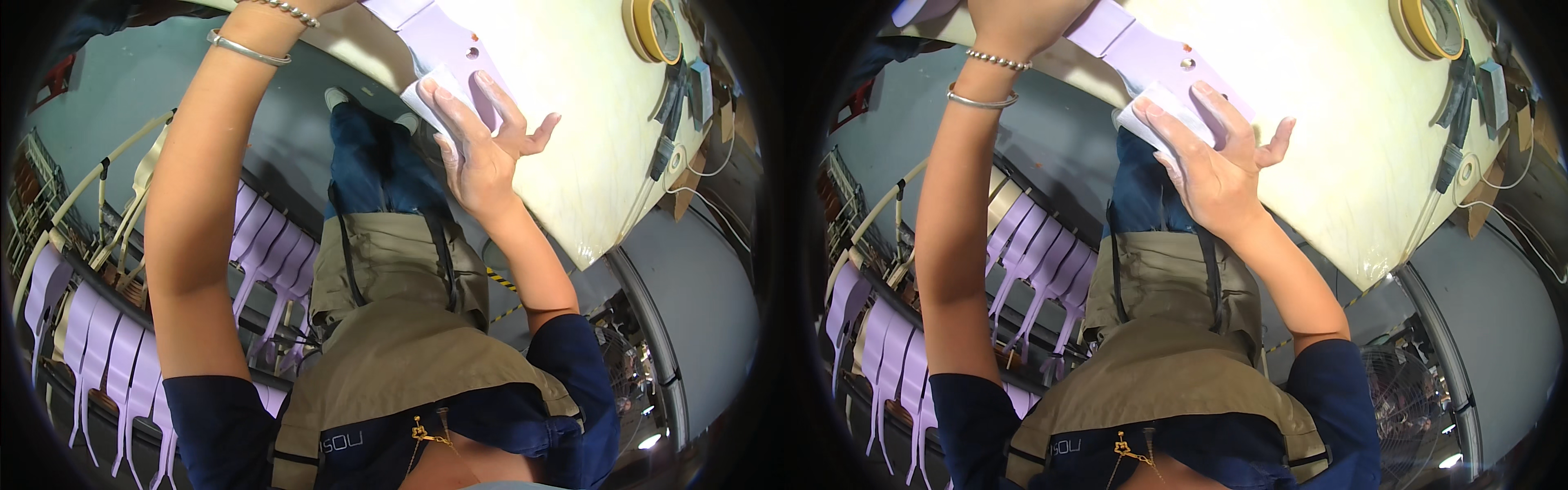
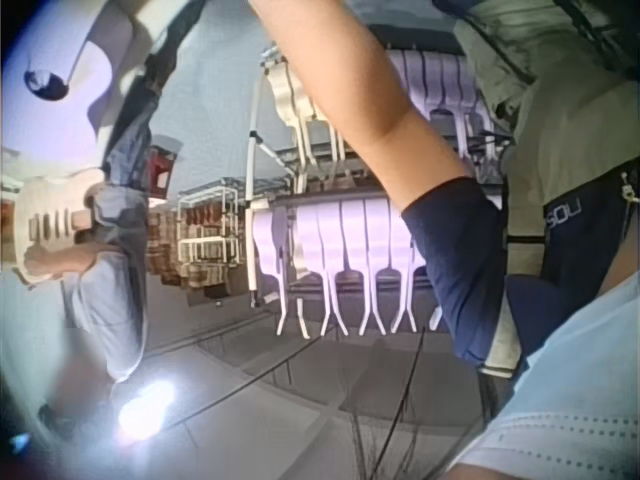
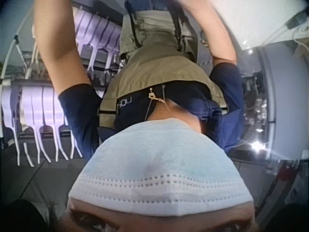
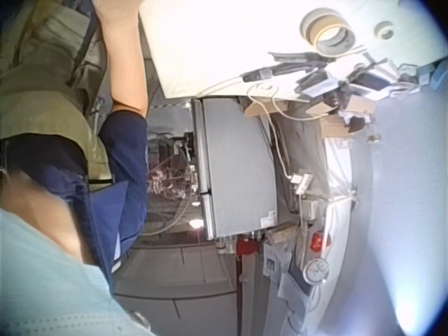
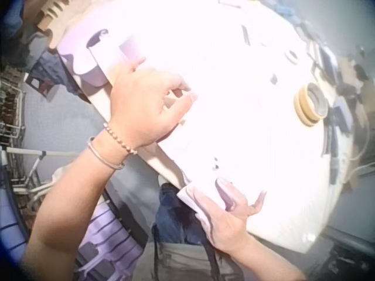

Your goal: The person sands a purple guitar neck and headstock using a sanding block, focusing on the edges and surfaces. They repeatedly flip and rotate the piece to sand different sides and areas, including the headstock and the neck joint.

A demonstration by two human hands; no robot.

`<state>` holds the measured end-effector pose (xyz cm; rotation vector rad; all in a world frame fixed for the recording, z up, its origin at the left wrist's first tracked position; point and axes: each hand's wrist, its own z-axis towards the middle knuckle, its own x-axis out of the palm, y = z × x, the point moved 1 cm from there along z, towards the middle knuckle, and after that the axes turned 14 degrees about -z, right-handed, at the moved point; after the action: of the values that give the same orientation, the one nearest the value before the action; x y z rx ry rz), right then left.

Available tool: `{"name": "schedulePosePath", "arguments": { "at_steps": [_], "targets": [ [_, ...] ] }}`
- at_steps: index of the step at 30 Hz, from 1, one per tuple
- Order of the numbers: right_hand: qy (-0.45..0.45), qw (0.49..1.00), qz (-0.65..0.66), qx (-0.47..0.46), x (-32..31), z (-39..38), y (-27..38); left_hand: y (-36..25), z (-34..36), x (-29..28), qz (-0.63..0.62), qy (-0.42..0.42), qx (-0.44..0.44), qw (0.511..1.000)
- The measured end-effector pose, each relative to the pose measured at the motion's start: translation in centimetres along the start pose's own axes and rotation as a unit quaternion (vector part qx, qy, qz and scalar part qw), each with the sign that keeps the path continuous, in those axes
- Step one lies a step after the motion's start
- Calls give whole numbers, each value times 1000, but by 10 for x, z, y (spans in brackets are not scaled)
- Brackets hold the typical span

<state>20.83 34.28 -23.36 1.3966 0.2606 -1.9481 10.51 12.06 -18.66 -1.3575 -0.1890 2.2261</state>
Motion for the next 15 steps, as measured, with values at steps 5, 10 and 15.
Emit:
{"name": "schedulePosePath", "arguments": {
  "at_steps": [5, 10, 15],
  "targets": [
    [-11, 1000, 8, -16, 2, 13, -1, 1, -1, 1, 0, 12, -7, 1000],
    [15, 1000, 8, -4, -1, 8, -2, 1, 0, 1, -14, -6, 13, 1000],
    [1, 1000, 8, 1, 4, 9, 0, 0, -1, -1, -2, 1, 5, 1000]
  ]
}}
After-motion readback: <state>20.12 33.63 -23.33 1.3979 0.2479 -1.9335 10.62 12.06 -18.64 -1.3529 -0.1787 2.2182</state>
